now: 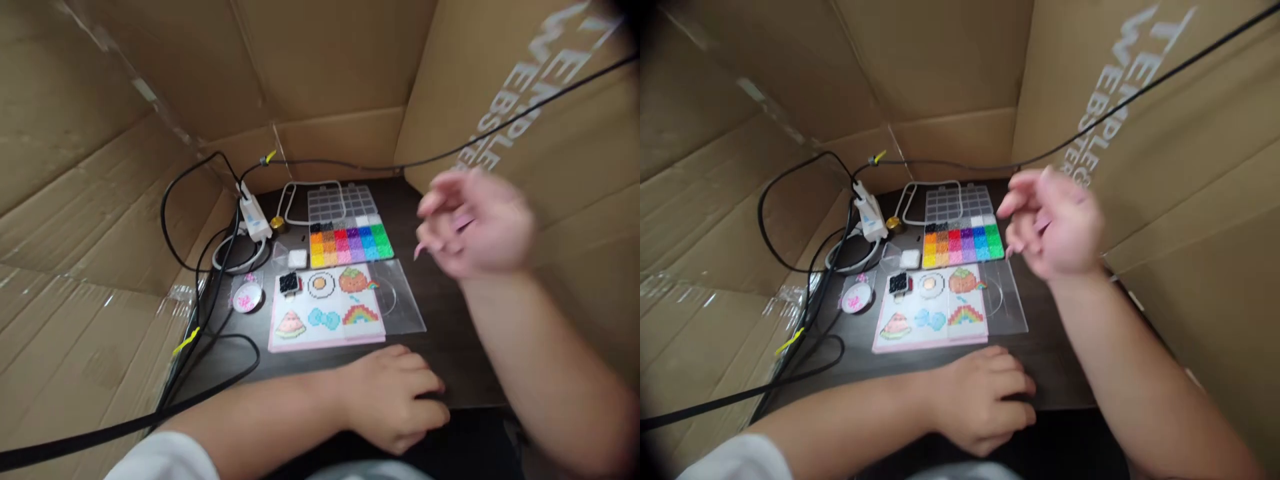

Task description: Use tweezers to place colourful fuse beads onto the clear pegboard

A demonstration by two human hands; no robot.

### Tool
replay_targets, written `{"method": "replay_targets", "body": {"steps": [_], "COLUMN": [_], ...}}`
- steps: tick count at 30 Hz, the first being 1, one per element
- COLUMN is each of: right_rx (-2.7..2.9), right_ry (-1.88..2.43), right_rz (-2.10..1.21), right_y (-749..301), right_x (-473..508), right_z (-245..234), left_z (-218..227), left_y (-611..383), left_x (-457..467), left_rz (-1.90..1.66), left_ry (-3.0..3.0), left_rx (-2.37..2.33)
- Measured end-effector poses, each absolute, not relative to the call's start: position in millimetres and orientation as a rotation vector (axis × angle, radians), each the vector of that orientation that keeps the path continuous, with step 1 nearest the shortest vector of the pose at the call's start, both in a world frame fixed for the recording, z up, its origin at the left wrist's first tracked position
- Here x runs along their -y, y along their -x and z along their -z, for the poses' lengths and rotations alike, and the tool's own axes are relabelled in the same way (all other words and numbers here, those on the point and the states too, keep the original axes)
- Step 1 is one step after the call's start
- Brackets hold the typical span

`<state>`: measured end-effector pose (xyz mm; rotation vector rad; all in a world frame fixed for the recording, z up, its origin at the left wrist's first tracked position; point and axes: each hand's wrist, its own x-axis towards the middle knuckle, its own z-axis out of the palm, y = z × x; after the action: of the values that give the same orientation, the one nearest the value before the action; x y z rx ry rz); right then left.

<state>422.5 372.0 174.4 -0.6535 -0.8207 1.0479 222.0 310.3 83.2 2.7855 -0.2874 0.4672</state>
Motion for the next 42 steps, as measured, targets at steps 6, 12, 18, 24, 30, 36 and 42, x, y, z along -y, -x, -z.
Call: {"method": "replay_targets", "body": {"steps": [6, 12, 18, 24, 30, 36, 42], "right_rx": [0.42, 0.203, 0.197, 0.291, 0.781, 1.244, 1.669], "right_ry": [0.671, 0.621, 0.709, 0.608, 0.38, 0.314, 0.565], "right_rz": [-1.397, -1.554, -1.504, -1.588, -1.661, -1.628, -1.55], "right_y": [-398.8, -395.4, -393.0, -394.4, -387.0, -382.5, -382.6], "right_x": [-393.3, -394.7, -400.2, -394.0, -375.9, -367.6, -365.2], "right_z": [-130.6, -117.2, -111.3, -110.8, -114.5, -108.3, -109.7], "left_z": [-81.1, -80.4, -43.4, -74.1, -84.8, -84.1, -92.5], "left_y": [-217.7, -213.2, -220.3, -220.5, -222.4, -225.8, -226.3], "left_x": [-311.0, -307.9, -301.0, -307.2, -302.3, -307.1, -309.5], "left_rz": [-0.483, -0.658, -0.936, -0.86, -0.794, -0.67, -0.65], "left_ry": [-2.803, -2.838, -2.83, -2.115, -1.057, -0.994, -1.033], "left_rx": [0.387, 0.131, -0.065, -0.253, -0.607, -0.584, -0.71]}}
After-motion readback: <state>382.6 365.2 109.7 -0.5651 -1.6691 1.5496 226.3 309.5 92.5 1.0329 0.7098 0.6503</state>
